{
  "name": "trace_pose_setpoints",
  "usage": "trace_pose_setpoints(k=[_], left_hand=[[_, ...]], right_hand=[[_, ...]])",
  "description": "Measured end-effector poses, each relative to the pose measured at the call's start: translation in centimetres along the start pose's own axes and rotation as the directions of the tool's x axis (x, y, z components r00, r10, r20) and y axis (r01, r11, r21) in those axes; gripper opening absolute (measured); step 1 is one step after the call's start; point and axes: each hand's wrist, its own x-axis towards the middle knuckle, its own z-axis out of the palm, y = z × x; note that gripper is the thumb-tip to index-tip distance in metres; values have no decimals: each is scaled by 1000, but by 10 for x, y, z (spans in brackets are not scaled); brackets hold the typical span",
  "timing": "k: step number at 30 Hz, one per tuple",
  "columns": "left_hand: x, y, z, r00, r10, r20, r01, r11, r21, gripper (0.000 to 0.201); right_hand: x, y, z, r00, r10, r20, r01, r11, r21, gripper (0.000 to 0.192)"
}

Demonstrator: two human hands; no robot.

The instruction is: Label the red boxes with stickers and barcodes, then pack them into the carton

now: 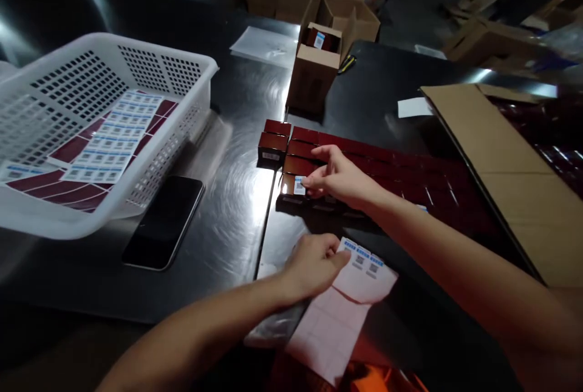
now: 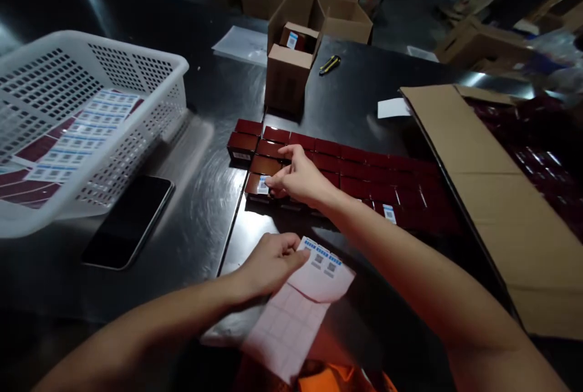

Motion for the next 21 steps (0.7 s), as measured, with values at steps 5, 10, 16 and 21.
trace_pose_setpoints(k=[5,10,16,21], left_hand=[[-1,0,1,1000,-23,9,22,1000,19,30],[0,-3,1,999,-23,32,22,999,24,28],[2,-4,0,999,-37,20,38,999,-25,27],[1,-3,-3,998,11,-64,-20,990,-140,33]], right_hand=[[2,8,0,1000,-9,-1,9,1000,13,61],[5,11,2,999,-35,-20,34,995,-89,58],[13,10,0,983,-178,-50,137,882,-451,57],[-23,13,-36,947,-322,-10,279,836,-472,37]])
